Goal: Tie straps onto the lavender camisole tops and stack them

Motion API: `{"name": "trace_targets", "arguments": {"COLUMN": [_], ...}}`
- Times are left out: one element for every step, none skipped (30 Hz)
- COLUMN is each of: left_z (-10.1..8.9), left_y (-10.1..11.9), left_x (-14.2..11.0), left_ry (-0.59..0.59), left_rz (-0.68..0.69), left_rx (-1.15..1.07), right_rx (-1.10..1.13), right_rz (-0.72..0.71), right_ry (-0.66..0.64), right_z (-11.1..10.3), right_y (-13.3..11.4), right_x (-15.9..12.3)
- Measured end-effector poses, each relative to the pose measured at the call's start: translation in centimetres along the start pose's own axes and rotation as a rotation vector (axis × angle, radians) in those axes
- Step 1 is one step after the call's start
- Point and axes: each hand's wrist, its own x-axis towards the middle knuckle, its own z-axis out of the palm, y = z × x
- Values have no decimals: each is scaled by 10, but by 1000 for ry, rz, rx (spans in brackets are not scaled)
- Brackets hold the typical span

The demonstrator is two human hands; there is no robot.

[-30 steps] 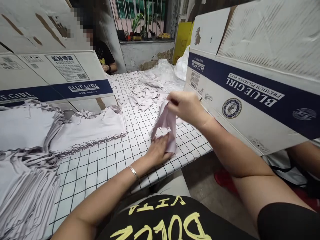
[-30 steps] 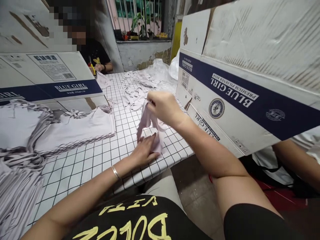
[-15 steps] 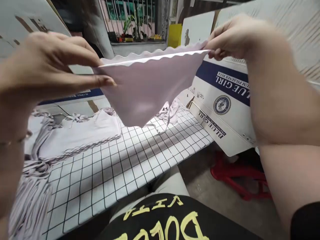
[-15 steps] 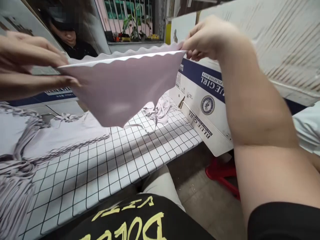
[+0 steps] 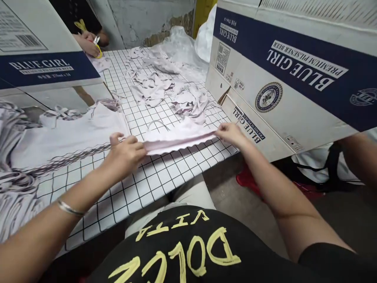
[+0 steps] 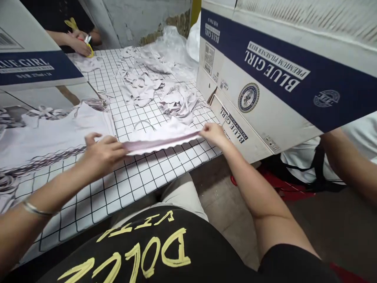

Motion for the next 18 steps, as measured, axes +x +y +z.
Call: {"name": "trace_targets", "arguments": {"left_z": [16, 27, 35, 38, 38, 36, 33, 30, 27, 25, 24, 23, 23, 23, 23, 23, 24, 24], "left_y": [-2, -5, -7, -9, -11, -12, -12, -12, -11, -11, -10, -9, -9, -8, -8, -7, -6, -5], "left_x": [-8, -14, -17, -18, -17, -15, -12, -9, -6, -3, -1, 0, 0, -1, -2, -4, -7, -9], "left_ry": [-44, -79, -100, -107, -105, -100, -93, -86, -82, -79, -78, -80, -83, -87, -90, -93, -96, -96], "left_rz": [1, -4, -8, -15, -21, -26, -31, -35, -37, -36, -33, -27, -20, -11, -1, 11, 22, 32], "left_rx": [27, 35, 37, 25, 9, -6, -15, -19, -18, -12, -4, 7, 21, 34, 46, 55, 61, 63], "right_rx": [-40, -46, -8, 73, 180, 291, 380, 427, 422, 378, 310, 235, 168, 116, 76, 38, -9, -64], "right_rz": [17, 28, 27, 10, -25, -76, -149, -239, -346, -462, -576, -680, -761, -815, -848, -864, -866, -852], "right_ry": [-16, -36, -60, -99, -149, -203, -259, -310, -354, -386, -406, -415, -411, -396, -380, -365, -352, -331], "right_z": [11, 19, 23, 25, 25, 27, 30, 35, 43, 52, 61, 69, 74, 76, 72, 65, 54, 41], "right_y": [14, 24, 30, 32, 31, 26, 20, 12, 4, -2, -7, -8, -6, 0, 8, 18, 28, 38], "right_x": [-9, -18, -27, -37, -48, -59, -69, -77, -84, -90, -93, -95, -96, -98, -100, -104, -109, -115]}}
